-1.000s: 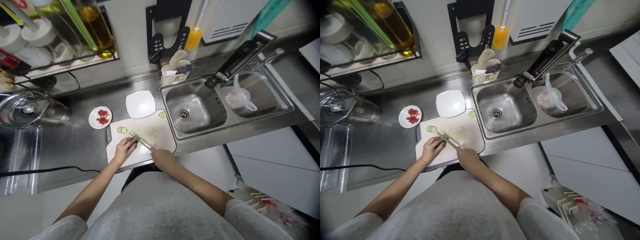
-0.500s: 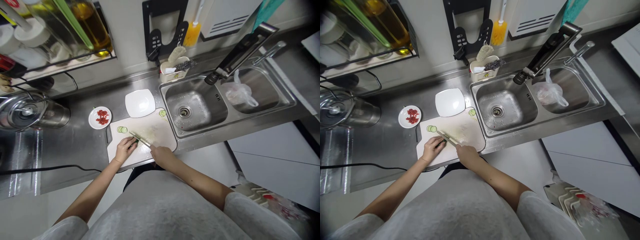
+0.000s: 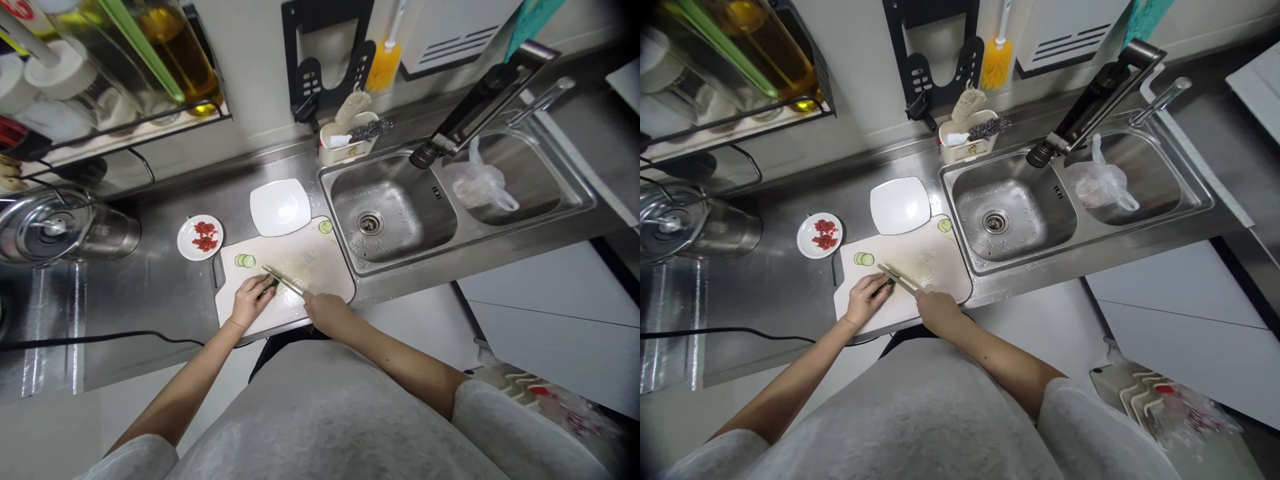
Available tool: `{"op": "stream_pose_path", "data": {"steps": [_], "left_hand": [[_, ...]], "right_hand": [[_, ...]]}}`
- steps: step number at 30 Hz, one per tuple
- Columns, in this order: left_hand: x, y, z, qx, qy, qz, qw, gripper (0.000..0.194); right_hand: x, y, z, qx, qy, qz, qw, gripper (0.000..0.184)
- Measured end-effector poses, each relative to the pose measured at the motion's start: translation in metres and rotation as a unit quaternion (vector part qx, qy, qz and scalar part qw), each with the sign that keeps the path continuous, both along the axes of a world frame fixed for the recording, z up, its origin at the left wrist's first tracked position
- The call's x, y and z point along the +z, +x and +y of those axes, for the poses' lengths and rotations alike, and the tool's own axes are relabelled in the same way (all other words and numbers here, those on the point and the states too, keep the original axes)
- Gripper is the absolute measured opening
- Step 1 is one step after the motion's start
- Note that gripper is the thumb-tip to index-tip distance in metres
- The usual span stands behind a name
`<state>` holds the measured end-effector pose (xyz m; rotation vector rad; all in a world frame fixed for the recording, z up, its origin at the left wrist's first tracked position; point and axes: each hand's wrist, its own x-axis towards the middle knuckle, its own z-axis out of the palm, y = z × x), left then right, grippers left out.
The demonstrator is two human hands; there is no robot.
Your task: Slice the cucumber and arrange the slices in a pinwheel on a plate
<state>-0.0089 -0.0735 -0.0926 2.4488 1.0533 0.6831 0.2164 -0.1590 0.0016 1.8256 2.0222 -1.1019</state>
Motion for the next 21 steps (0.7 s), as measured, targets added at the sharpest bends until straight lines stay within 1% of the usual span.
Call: {"op": "stream_pose_path", "data": {"steps": [7,14,21], "left_hand": [[0.001,0.001,0.001,-0.004,0.000,-0.010,1.000,0.025],[0.000,0.000,0.001,-0.005,-0.009,-0.015,1.000,0.025],[0.000,0.002,0.002,-0.005,-0.003,-0.010,1.000,0.026]], "right_hand": [[0.000,0.003,0.004,0.016,-0.004,0.006,1.000,0.029],[-0.003,0.003,0.007,0.012,-0.008,0.005,1.000,0.030],[-0.012,0.002,0.010,-0.003,-0.021,0.007,1.000,0.033]]}}
